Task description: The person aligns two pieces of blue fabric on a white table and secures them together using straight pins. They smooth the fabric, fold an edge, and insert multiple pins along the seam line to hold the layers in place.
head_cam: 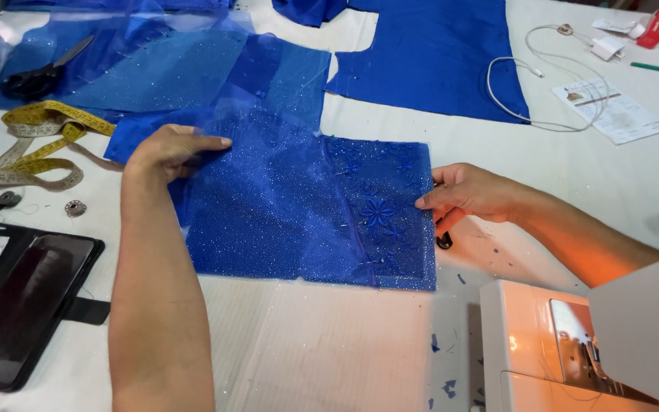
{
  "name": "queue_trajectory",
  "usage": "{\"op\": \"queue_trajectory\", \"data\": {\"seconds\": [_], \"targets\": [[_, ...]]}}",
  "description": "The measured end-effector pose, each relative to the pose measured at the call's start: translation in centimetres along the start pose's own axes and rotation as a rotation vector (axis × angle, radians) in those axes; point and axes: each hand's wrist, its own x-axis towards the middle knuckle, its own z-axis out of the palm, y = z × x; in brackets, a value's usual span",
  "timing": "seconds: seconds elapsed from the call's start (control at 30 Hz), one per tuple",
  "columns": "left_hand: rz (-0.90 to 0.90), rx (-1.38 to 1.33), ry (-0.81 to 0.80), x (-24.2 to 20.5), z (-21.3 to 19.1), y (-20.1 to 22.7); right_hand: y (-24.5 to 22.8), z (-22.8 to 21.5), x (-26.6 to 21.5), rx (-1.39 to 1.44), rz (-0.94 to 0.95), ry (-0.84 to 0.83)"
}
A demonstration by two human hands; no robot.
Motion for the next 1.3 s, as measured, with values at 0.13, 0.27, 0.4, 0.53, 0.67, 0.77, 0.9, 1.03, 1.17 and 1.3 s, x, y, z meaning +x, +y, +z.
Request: {"op": "queue_trajectory", "data": {"seconds": [0.13, 0.27, 0.4, 0.53, 0.67, 0.77, 0.9, 1.03, 1.17, 1.3], "targets": [[-0.025, -0.015, -0.007, 0.2, -0.4, -1.7, 1.6, -1.7, 1.5, -0.030, -0.016, -0.051], [-0.035, -0.023, -0.052, -1.6, -1.4, -3.2, 1.3, -2.1, 0.8, -0.039, 0.003, -0.090], [0.038, 0.032, -0.137, -4.2, -2.4, -3.0, 4.2, -5.1, 2.6, -0.064, 0.051, -0.174], [-0.055, 0.221, -0.183, -13.2, -2.7, 1.3, 2.0, -3.2, -0.9, -0.212, 0.147, -0.457], [-0.139, 0.304, -0.243, -14.0, -2.5, -1.5, 2.1, -3.0, -1.5, -0.401, 0.279, -0.650], [-0.154, 0.305, -0.200, -14.0, -2.3, -3.3, 1.6, -3.4, -1.9, -0.296, 0.293, -0.500], [-0.178, 0.329, -0.119, -15.7, -2.0, -3.2, 1.0, -3.9, -3.5, -0.206, 0.238, -0.216], [-0.191, 0.345, -0.100, -17.2, -1.8, -2.9, -0.3, -3.4, -7.2, -0.167, 0.202, 0.020], [-0.141, 0.141, -0.085, -17.1, -1.7, -4.3, 1.9, -4.7, -9.3, -0.125, 0.070, 0.307], [-0.060, 0.112, -0.084, -17.3, -1.9, -5.2, 4.3, -4.8, -12.3, -0.470, 0.096, 0.561]]}}
